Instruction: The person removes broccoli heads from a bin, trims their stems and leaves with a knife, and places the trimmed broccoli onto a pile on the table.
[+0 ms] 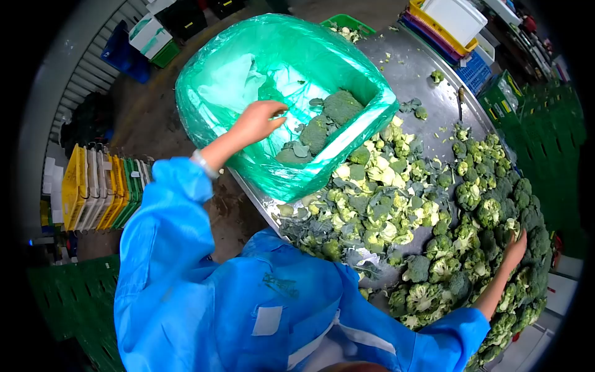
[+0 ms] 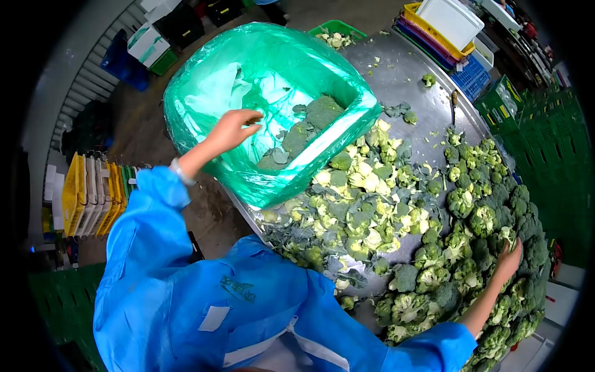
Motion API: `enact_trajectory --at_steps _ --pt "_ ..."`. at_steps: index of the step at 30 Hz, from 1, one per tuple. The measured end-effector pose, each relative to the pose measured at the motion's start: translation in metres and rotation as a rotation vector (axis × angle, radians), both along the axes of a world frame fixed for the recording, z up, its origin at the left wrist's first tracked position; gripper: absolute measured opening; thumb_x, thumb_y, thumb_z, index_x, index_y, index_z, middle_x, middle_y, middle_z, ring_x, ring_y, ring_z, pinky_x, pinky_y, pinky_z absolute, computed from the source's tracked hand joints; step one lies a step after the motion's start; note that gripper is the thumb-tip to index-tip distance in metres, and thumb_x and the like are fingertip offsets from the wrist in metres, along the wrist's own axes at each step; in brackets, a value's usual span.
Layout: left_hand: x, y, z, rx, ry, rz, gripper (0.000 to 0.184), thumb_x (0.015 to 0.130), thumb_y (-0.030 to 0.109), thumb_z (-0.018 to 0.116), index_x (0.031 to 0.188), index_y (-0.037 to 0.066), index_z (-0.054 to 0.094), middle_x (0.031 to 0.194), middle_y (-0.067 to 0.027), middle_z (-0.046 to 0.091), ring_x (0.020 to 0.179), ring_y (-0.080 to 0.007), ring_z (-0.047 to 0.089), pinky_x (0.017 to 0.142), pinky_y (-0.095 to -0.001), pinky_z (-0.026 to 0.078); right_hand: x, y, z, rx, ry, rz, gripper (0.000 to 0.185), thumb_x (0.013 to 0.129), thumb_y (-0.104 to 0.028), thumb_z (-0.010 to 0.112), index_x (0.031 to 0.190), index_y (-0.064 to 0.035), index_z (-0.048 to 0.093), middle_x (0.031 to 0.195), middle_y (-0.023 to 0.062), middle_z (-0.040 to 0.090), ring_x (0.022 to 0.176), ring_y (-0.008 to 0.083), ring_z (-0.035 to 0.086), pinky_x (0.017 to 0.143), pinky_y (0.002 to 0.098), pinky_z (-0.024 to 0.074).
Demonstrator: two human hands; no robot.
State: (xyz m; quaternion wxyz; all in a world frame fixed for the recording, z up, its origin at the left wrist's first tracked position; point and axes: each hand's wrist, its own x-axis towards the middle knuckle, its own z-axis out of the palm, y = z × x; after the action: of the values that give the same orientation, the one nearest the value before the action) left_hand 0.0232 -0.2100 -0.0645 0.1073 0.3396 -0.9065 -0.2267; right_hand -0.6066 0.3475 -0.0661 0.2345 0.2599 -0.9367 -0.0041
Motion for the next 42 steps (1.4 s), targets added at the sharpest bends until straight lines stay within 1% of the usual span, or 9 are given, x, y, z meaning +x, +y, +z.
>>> enact_trajectory --at_steps 5,8,14,21,24,27,33,36,42 --pt "-0.087 -0.036 -0.112 0.217 -0.369 -0.126 0.108 0.066 0.051 0.082 0.145 -0.003 0.035 0.14 -0.031 0.046 0.123 -0.041 0.052 0.103 -0.0456 0.043 0.179 -0.074 0.044 -0.208 -0.492 0.076 0.041 0.091 -0.007 0.064 0.132 -0.0097 0.058 0.138 0.0123 0.057 0.124 0.028 0.057 0.099 0.0427 0.0506" --pt "-0.11 -0.024 -0.161 0.433 -0.398 -0.001 0.128 0.058 0.049 0.086 0.153 0.008 0.011 0.136 -0.0369 0.041 0.118 -0.0467 0.053 0.101 -0.0452 0.045 0.264 -0.098 0.034 -0.168 -0.553 0.27 0.045 0.085 0.002 0.066 0.128 -0.0109 0.06 0.137 0.011 0.058 0.124 0.0291 0.057 0.106 0.0428 0.0472" --pt "-0.096 -0.054 -0.128 0.526 -0.234 -0.064 0.113 0.052 0.042 0.088 0.145 0.01 0.032 0.131 -0.0236 0.051 0.112 -0.0382 0.059 0.091 -0.046 0.049 0.368 -0.126 0.013 -0.112 -0.714 0.457 0.042 0.082 0.005 0.067 0.123 -0.006 0.062 0.132 0.0153 0.061 0.124 0.0338 0.057 0.106 0.0418 0.0452" --pt "-0.037 -0.038 -0.033 -0.133 -0.017 0.127 0.095 0.055 0.032 0.084 0.139 0.022 0.042 0.121 -0.0175 0.054 0.108 -0.0385 0.058 0.085 -0.0488 0.052 0.421 -0.158 -0.02 -0.203 -0.823 0.575 0.037 0.083 0.005 0.066 0.12 0.002 0.062 0.115 0.0177 0.068 0.107 0.0275 0.065 0.09 0.0353 0.0505" --pt "-0.02 -0.032 0.018 0.136 0.406 0.261 0.096 0.058 0.033 0.086 0.14 0.018 0.04 0.126 -0.0174 0.054 0.114 -0.037 0.056 0.092 -0.0445 0.049 0.429 -0.196 -0.024 -0.295 -0.896 0.709 0.032 0.088 0.002 0.064 0.12 0.0006 0.063 0.111 0.0126 0.068 0.092 0.0176 0.063 0.078 0.0299 0.0496" --pt "-0.022 -0.027 0.024 0.572 0.97 0.221 0.096 0.064 0.033 0.086 0.142 0.014 0.034 0.134 -0.0184 0.049 0.123 -0.0327 0.051 0.103 -0.0392 0.042 0.418 -0.235 -0.015 -0.466 -1.067 0.635 0.032 0.092 -0.003 0.063 0.124 -0.0029 0.064 0.084 -0.0009 0.066 0.059 0.0033 0.033 0.052 0.0223 0.0257" --pt "-0.026 0.051 0.033 1.527 1.226 0.087 0.091 0.074 0.044 0.08 0.145 0.016 0.03 0.14 -0.0184 0.042 0.123 -0.0345 0.05 0.097 -0.0481 0.048 0.446 -0.334 0.054 -0.896 -1.303 0.555 0.045 0.102 -0.035 0.051 0.142 -0.0136 0.045 0.067 0.0009 0.054 0.047 0.0064 0.038 0.042 0.0231 0.0284" --pt "-0.035 0.073 0.019 1.752 1.331 -0.032 0.08 0.078 0.045 0.076 0.14 0.015 0.035 0.134 -0.0133 0.051 0.119 -0.0281 0.056 0.09 -0.0486 0.054 0.406 -0.349 0.023 -1.063 -1.737 0.373 0.037 0.1 -0.04 0.049 0.127 -0.0158 0.045 0.071 0.0017 0.051 0.05 0.0112 0.041 0.044 0.0259 0.0313" --pt "-0.023 0.078 0.003 1.771 1.217 -0.127 0.073 0.085 0.052 0.069 0.14 0.016 0.039 0.136 -0.0097 0.05 0.12 -0.0231 0.054 0.093 -0.0426 0.051 0.43 -0.361 0.04 -1.084 -1.727 0.227 0.048 0.098 -0.049 0.05 0.127 -0.0108 0.05 0.076 0.001 0.052 0.048 0.0107 0.04 0.042 0.0235 0.0327"
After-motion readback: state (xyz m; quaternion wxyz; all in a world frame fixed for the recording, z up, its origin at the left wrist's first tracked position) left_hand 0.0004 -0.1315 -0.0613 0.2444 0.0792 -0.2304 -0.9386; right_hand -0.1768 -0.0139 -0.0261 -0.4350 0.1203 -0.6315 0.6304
